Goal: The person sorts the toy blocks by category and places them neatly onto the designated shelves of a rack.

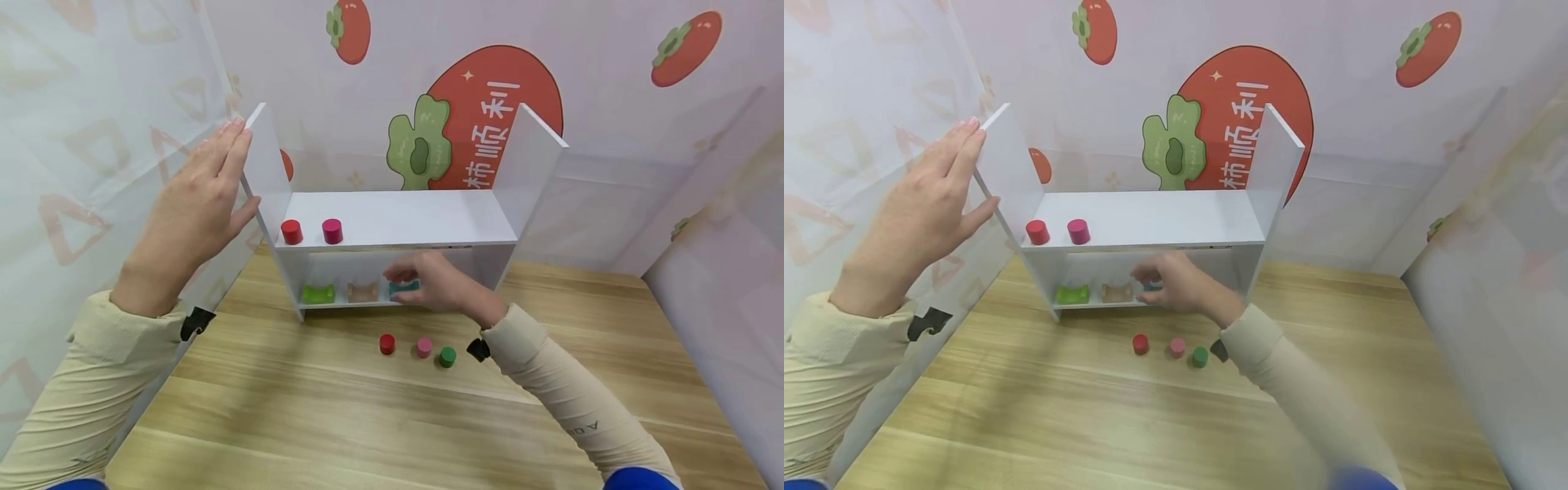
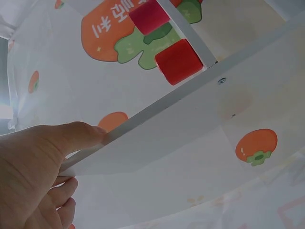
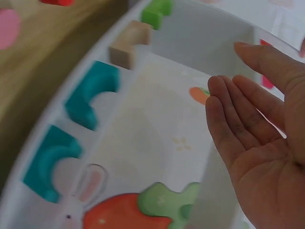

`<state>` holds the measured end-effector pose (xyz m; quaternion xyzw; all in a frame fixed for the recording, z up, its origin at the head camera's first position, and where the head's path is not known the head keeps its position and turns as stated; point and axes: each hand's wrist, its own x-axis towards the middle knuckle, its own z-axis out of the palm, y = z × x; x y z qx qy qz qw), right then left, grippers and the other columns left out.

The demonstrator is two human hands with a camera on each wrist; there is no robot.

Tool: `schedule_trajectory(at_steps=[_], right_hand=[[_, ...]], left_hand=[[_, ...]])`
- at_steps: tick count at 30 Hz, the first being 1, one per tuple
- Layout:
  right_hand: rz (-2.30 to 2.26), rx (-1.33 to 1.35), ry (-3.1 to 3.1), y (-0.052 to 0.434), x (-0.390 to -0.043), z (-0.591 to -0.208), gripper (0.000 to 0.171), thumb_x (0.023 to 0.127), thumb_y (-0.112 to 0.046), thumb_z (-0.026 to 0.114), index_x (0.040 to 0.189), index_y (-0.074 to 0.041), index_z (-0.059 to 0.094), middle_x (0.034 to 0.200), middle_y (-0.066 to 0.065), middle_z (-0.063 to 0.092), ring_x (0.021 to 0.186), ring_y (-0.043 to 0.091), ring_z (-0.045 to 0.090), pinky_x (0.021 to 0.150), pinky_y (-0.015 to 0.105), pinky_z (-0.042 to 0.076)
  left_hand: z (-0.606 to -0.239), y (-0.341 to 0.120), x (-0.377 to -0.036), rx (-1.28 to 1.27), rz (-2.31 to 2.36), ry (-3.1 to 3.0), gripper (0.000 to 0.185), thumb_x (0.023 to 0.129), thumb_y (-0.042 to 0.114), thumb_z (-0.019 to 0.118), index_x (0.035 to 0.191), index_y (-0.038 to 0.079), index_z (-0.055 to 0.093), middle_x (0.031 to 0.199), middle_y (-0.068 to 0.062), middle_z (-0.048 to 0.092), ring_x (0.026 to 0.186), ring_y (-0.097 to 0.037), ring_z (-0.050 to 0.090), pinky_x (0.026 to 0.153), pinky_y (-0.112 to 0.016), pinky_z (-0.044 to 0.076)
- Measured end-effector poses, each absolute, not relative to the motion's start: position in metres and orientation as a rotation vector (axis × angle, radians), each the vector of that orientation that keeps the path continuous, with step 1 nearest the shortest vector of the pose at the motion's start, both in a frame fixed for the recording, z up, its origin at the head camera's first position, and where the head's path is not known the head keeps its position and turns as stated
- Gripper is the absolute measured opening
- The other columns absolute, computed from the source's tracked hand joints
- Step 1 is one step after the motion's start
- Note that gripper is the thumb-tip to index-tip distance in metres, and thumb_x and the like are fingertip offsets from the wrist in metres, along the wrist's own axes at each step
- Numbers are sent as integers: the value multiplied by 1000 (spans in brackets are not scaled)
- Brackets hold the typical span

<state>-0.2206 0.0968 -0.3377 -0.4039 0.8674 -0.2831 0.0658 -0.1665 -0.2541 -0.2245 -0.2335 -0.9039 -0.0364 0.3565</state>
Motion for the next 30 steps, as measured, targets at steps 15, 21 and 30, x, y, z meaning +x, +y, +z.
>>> schedule_trajectory(at_steps=[15,21,30], right_hand=[[-882,-1003,2492,106,-206,-440,44,87,1,83,129,3,71,126,17,76,116,29,74,99,42,63],[-918,-987,2469,101,-206,-465,39,89,-5,83,127,-2,74,122,11,78,114,24,75,98,39,64],[-914,-1064,2486,92,-206,-480,38,89,-7,84,125,-7,76,113,7,79,102,16,75,90,29,63]], left_hand=[[-223,-252,-167,-620,-96,-2326,86,87,-3,78,160,-7,33,168,-25,37,157,-42,36,133,-51,28],[-224,-252,-167,-608,-95,-2335,87,87,-3,79,161,-7,33,169,-25,36,158,-41,36,133,-51,27],[-224,-252,-165,-600,-95,-2344,89,86,-3,80,161,-7,32,168,-25,36,158,-41,36,134,-49,26]])
